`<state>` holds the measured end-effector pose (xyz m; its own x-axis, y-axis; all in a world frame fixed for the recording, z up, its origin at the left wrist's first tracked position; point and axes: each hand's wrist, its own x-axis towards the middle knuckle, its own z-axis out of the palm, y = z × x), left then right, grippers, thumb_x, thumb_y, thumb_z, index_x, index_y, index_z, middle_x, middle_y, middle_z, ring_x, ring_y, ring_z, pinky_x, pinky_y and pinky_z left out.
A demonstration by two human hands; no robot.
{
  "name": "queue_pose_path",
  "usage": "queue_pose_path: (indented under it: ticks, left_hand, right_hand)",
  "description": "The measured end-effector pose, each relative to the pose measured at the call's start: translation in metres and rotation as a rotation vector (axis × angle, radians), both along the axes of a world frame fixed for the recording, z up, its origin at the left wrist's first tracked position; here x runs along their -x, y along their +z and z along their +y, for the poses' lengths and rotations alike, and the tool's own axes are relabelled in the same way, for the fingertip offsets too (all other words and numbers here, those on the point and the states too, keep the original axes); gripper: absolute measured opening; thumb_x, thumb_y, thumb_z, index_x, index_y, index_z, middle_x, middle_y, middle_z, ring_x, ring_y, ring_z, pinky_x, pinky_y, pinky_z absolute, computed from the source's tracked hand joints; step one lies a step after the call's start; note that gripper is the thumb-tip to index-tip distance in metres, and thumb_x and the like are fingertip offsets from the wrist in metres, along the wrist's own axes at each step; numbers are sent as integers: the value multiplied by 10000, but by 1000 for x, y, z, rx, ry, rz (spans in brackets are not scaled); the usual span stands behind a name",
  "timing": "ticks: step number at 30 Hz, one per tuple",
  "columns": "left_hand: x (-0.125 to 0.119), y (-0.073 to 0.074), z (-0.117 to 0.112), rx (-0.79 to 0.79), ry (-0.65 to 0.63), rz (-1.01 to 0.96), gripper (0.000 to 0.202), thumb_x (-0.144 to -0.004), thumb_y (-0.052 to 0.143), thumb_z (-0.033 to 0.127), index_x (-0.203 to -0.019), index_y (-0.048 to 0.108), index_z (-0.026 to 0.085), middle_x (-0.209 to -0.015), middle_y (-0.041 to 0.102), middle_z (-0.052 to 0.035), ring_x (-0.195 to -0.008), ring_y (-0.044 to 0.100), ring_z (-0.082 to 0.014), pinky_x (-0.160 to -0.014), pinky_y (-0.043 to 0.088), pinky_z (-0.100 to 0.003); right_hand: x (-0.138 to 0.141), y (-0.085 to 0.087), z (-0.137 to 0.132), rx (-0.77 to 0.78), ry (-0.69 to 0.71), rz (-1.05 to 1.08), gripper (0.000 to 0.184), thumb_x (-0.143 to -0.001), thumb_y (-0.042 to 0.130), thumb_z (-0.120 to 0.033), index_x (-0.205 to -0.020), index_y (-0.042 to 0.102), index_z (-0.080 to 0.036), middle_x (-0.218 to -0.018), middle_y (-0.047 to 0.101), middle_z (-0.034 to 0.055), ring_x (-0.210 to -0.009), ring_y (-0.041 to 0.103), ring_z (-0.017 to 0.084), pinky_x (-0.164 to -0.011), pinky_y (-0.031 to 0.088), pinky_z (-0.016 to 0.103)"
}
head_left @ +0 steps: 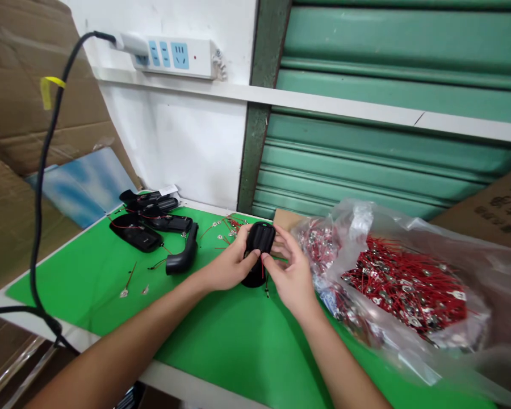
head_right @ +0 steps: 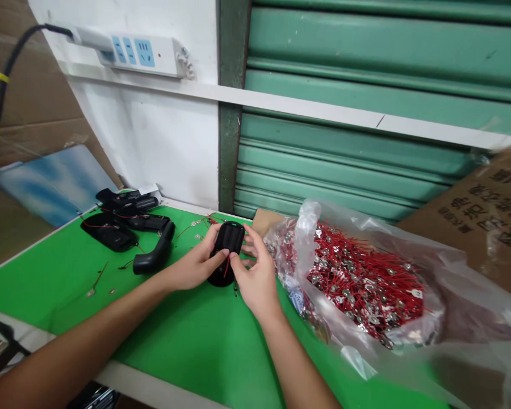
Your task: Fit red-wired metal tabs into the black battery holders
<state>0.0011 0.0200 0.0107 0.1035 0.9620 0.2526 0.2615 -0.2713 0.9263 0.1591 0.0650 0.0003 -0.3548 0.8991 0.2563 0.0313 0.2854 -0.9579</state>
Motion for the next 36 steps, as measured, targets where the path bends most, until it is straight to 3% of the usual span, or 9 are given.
queue_pose_path:
  ticks: [14, 22, 28, 36]
  left_hand:
    - [-7, -2, -3, -13, 66, -59, 442, -1002, 483, 332, -1364, 298, 159, -1326, 506, -152, -1274, 512, -245, -1167, 403, -430]
    - [-9, -2, -3, -42, 89, -38, 416, -997, 463, 293, -1356, 309, 147, -1322, 529, -158, -1283, 526, -248, -1171, 410, -434]
    - [-10, -2, -4, -17, 107, -29, 397, -993, 467, 280, -1338, 313, 159, -1247, 556, -133, -1190, 565, -235, -1110, 463, -416]
    - [-12, -2, -4, -49, 129, -20, 447, -982, 496, 294, -1374, 339, 146, -1334, 525, -151, -1277, 520, -249, -1178, 395, -405]
  right_hand:
    - [3, -2, -8, -115, -18, 26, 535, -887, 648, -277, -1413, 550, -262, -1246, 672, 112, -1037, 693, 232, -764, 621, 341]
    - [6, -5, -9, -96, -38, 30, 550, -880, 631, -266, -1422, 541, -247, -1257, 651, 120, -1039, 682, 229, -753, 610, 325]
    - [9, -4, -12, -85, -86, 10, 548, -876, 604, -249, -1421, 542, -244, -1239, 641, 124, -1009, 680, 218, -689, 595, 288]
    - [10, -5, -13, -53, -105, 31, 550, -868, 626, -267, -1413, 553, -244, -1214, 656, 123, -974, 690, 218, -641, 588, 278]
